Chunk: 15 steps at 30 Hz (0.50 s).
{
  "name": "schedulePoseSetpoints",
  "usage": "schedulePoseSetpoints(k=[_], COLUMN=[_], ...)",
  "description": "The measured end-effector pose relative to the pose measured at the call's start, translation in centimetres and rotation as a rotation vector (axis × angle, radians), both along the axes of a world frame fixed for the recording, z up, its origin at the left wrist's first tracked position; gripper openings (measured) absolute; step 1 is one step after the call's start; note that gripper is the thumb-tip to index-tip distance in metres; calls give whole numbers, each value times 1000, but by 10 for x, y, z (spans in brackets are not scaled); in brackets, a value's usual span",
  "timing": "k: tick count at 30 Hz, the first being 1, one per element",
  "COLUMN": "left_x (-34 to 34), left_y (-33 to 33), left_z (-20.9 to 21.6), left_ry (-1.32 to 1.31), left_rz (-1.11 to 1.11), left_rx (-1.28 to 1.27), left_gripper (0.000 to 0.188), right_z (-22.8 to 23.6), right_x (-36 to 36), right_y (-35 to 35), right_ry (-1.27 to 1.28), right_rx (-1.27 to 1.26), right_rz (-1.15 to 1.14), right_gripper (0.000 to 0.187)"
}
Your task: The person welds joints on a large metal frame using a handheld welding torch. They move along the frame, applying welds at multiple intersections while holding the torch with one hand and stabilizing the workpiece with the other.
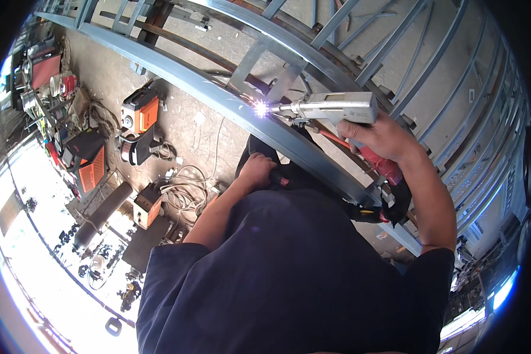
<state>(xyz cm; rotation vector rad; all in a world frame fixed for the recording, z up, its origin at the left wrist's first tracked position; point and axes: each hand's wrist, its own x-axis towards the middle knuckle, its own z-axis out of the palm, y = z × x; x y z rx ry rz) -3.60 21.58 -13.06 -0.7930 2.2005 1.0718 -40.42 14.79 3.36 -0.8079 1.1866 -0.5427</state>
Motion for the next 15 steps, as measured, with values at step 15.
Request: schedulePoseSetpoints(k=[15], left_x=[0], left_y=[17], left_z=[-5], left_ry=[8], left_rz=[49], left_rx=[-5], left_gripper=[39], right_z=[-3], right_x=[-4], right_y=[1], right_ry=[-50], right_rx=[-28], right_rz=[44], right_gripper=[45])
